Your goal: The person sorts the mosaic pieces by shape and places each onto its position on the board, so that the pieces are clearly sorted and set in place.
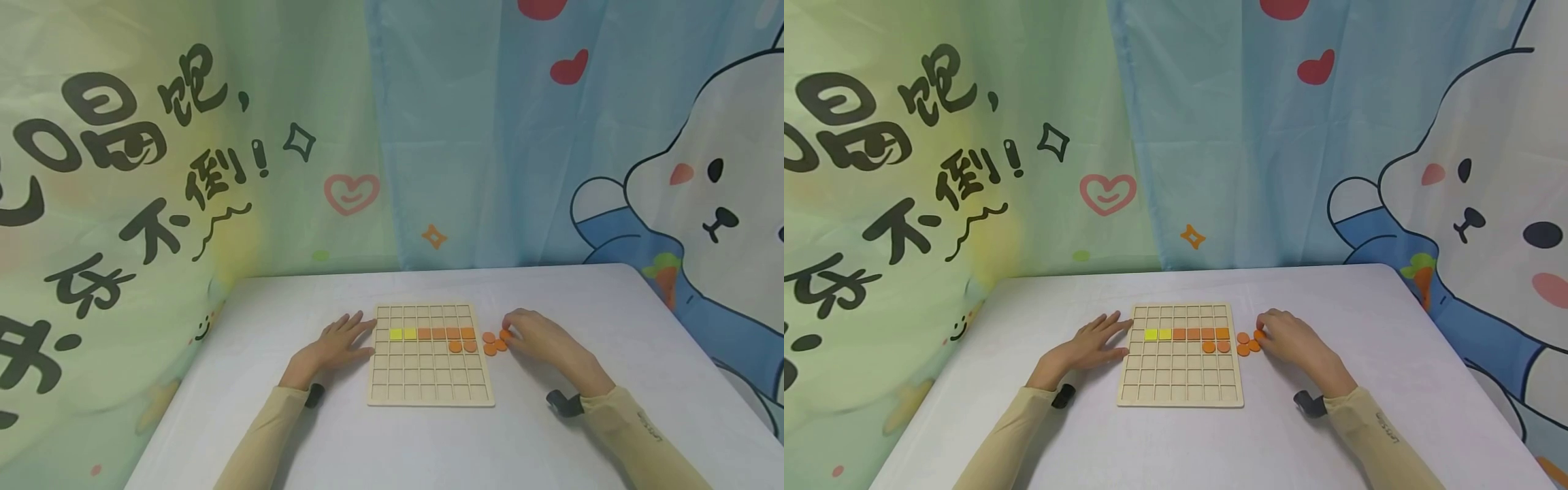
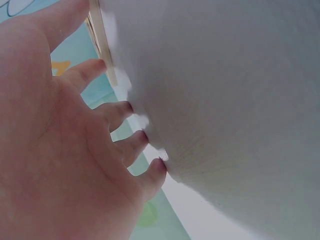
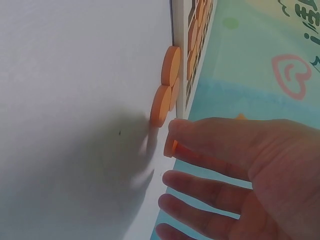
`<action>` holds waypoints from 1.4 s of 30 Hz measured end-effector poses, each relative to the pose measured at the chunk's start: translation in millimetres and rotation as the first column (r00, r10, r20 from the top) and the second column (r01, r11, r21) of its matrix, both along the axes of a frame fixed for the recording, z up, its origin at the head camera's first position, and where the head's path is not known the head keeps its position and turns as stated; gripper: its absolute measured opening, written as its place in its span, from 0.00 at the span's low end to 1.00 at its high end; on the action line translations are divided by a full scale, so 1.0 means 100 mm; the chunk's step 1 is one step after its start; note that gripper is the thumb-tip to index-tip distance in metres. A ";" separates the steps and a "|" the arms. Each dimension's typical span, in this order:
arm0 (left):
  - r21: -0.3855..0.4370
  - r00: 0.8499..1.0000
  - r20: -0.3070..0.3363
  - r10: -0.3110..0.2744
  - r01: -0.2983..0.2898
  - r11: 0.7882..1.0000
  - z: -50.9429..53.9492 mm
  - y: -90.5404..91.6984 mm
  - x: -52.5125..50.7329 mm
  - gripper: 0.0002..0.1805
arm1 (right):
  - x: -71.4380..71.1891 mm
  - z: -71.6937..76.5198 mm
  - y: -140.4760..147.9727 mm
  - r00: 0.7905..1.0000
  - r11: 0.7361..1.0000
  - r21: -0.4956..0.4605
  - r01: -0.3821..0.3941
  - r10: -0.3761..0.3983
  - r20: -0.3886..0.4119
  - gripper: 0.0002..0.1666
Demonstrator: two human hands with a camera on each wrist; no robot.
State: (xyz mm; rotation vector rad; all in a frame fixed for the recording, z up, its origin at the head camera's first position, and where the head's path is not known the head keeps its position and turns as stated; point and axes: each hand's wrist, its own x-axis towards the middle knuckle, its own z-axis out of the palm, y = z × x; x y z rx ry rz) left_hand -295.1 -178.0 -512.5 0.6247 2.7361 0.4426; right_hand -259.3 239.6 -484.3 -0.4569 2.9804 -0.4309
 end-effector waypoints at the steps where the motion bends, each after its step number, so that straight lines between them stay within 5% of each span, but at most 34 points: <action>1: -0.001 1.000 0.001 0.000 0.000 1.000 0.00 0.00 0.00 0.37 | 0.00 0.01 -0.01 1.000 1.000 0.000 0.000 0.000 0.000 0.08; 29: -0.003 1.000 -0.004 -0.004 0.004 1.000 0.02 0.01 0.00 0.37 | 0.00 0.07 -0.22 0.999 1.000 0.006 -0.007 0.007 0.050 0.12; 42: 0.001 1.000 0.003 -0.002 0.002 1.000 0.03 0.01 0.01 0.36 | 0.01 0.05 -0.28 0.996 0.996 -0.029 -0.087 0.087 -0.014 0.08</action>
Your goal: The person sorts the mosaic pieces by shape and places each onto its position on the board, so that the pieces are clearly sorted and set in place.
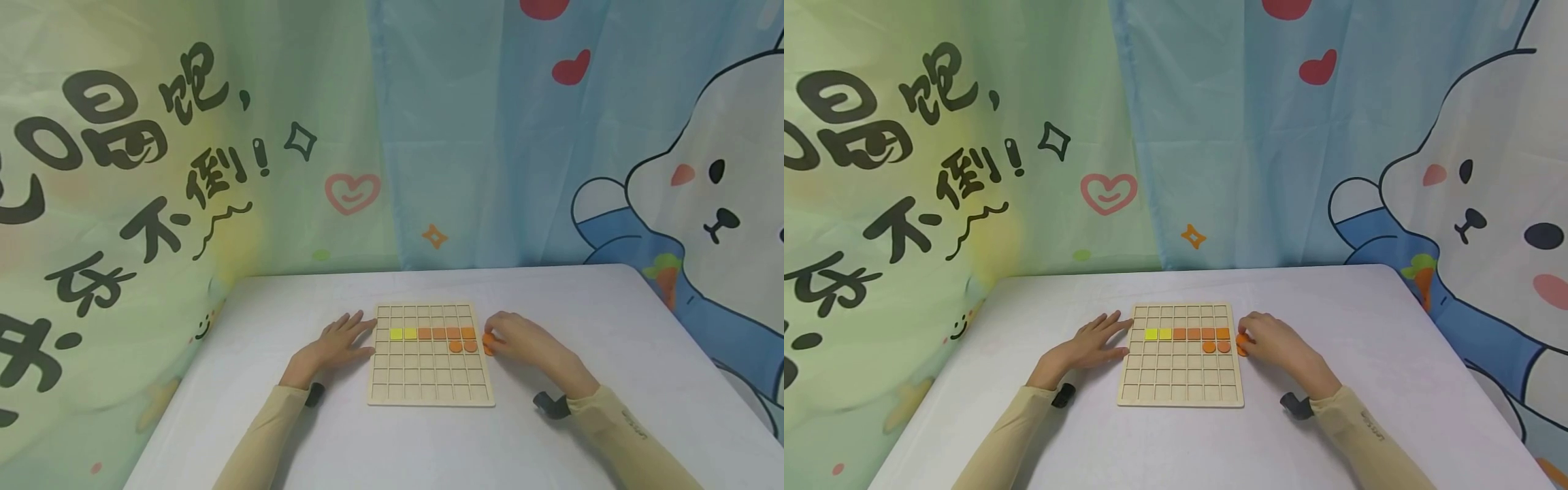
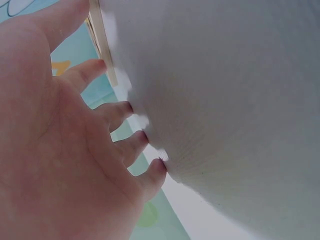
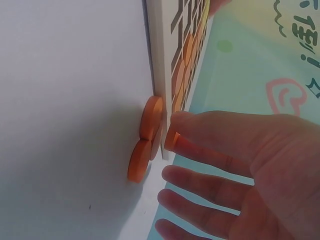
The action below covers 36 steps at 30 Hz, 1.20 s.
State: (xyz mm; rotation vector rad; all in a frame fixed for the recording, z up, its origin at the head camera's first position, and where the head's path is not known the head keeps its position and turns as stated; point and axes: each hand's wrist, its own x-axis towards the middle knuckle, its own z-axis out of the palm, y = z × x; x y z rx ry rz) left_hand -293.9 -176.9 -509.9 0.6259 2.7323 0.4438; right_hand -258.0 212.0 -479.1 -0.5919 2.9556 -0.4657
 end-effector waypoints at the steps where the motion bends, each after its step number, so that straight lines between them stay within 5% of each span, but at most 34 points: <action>1: 0.001 1.000 0.001 -0.001 0.001 1.000 0.00 0.00 0.00 0.36 | 0.00 0.00 -0.01 1.000 1.000 -0.004 -0.007 0.007 -0.002 0.07; 36: 0.016 1.000 0.003 0.003 -0.003 1.000 -0.01 -0.01 0.00 0.37 | 0.03 -0.06 -0.36 0.994 0.995 -0.028 -0.099 0.098 -0.052 0.07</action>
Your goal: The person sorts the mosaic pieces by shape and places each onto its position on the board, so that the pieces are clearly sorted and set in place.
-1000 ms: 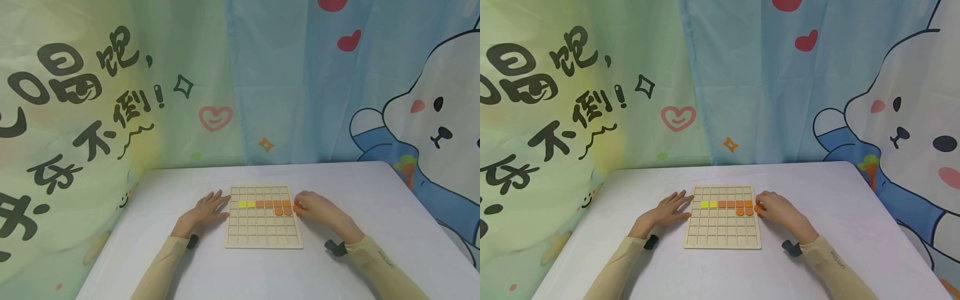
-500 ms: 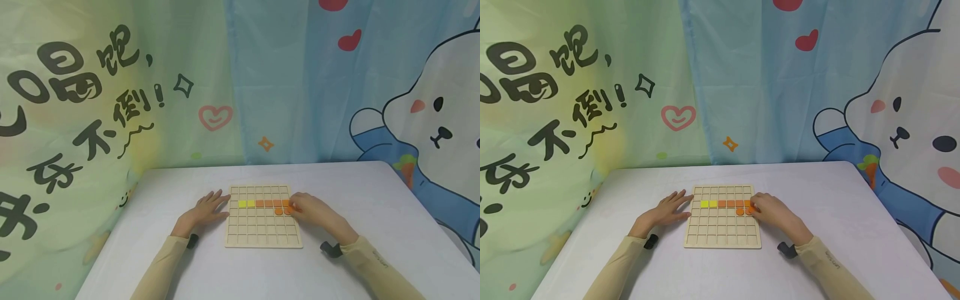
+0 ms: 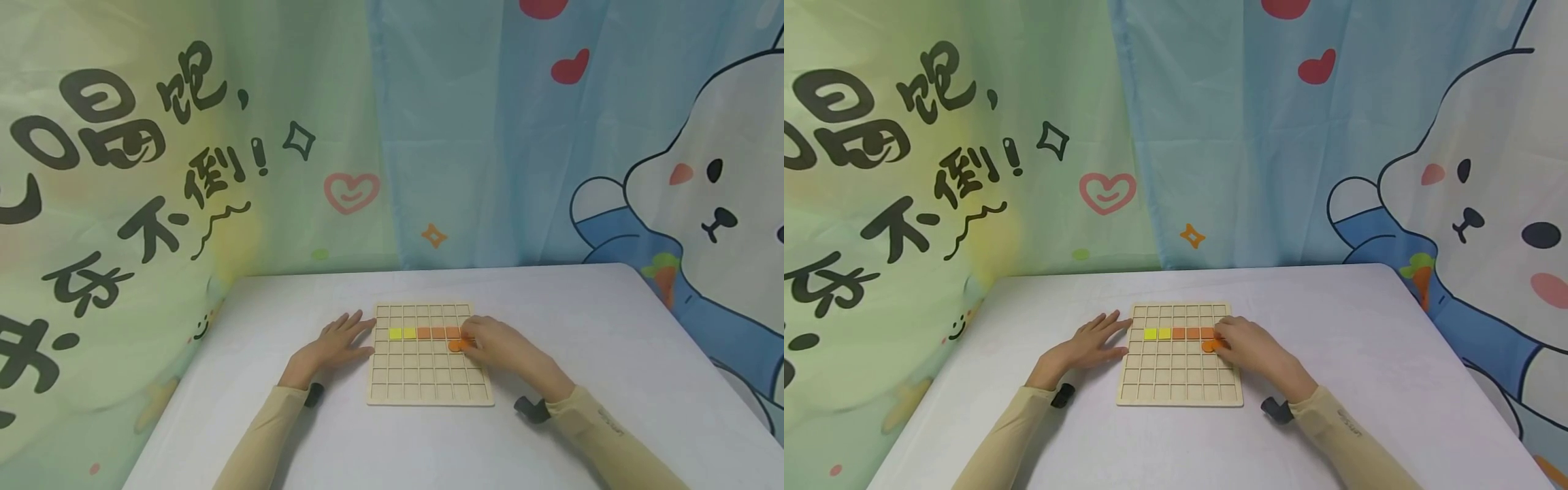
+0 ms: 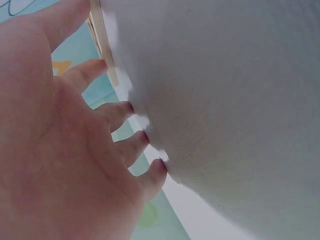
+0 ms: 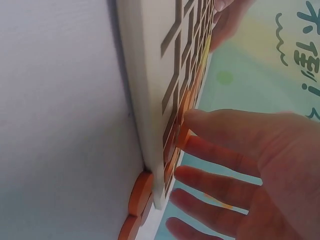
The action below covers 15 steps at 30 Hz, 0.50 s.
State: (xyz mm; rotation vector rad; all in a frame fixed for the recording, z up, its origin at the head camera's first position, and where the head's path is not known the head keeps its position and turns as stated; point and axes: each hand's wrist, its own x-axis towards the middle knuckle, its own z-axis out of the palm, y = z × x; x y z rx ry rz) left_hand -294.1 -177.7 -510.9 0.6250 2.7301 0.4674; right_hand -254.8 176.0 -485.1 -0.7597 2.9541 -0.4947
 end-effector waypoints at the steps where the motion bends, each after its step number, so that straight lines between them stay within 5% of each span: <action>1: 0.000 1.000 -0.002 -0.001 0.001 1.000 0.00 0.00 0.00 0.37 | 0.00 -0.01 -0.01 1.000 1.000 -0.003 -0.009 0.009 -0.015 0.08; 6: 0.005 1.000 -0.007 -0.006 0.006 1.000 0.00 0.00 0.00 0.36 | -0.02 -0.02 -0.05 0.993 0.997 -0.046 -0.068 0.063 -0.095 0.07; 15: 0.001 1.000 0.000 0.002 -0.002 1.000 -0.01 0.00 0.00 0.36 | 0.00 -0.05 -0.17 0.991 0.995 -0.051 -0.086 0.081 -0.105 0.03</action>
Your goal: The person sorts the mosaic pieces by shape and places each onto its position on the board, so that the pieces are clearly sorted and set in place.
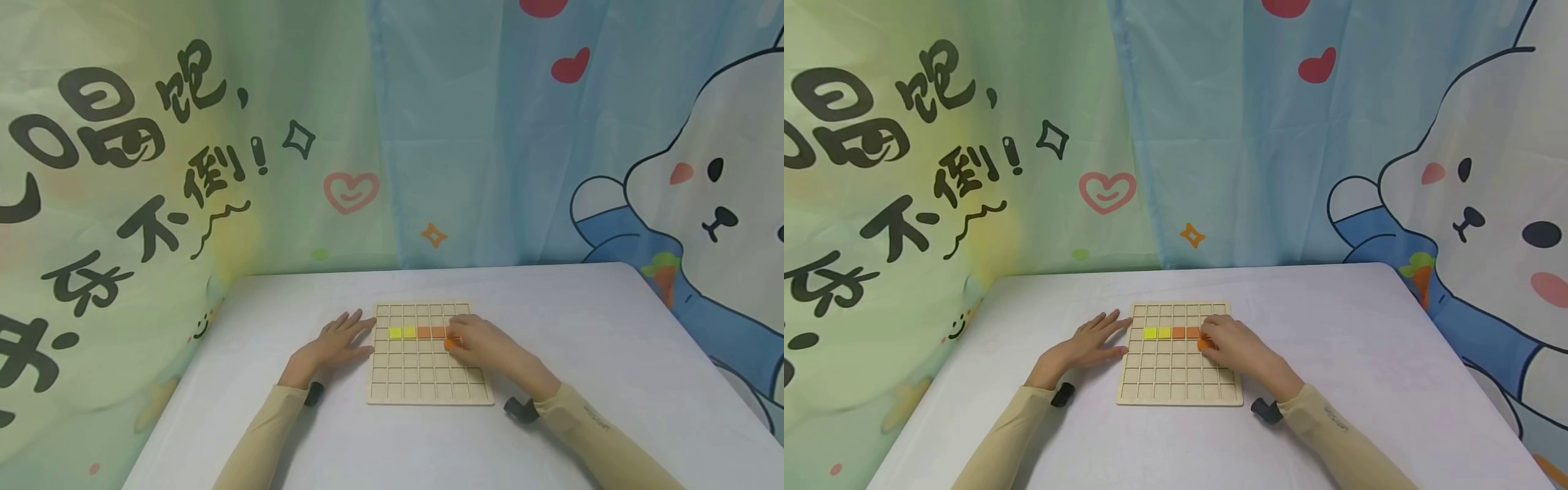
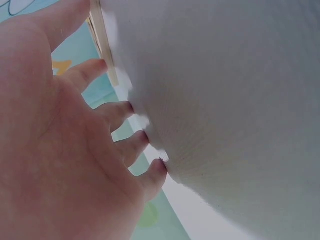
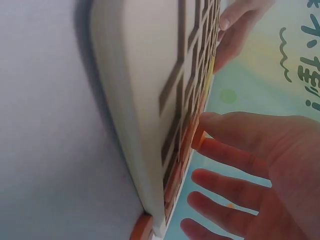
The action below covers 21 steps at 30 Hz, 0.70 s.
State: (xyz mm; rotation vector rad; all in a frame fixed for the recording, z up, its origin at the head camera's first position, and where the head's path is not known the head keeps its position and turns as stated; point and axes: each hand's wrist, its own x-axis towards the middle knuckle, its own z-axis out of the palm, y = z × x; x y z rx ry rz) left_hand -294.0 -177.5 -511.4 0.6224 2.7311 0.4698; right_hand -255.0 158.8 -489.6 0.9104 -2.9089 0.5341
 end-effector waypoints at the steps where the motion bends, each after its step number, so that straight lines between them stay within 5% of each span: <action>1: -0.002 1.000 0.000 0.000 0.000 1.000 0.00 0.00 0.00 0.36 | 0.00 0.00 -0.01 1.000 1.000 0.000 -0.005 0.005 0.001 0.03; 21: -0.007 1.000 0.000 -0.005 0.005 1.000 0.00 0.00 -0.01 0.36 | -0.06 -0.10 -0.17 0.994 0.997 0.040 -0.061 0.065 -0.090 0.03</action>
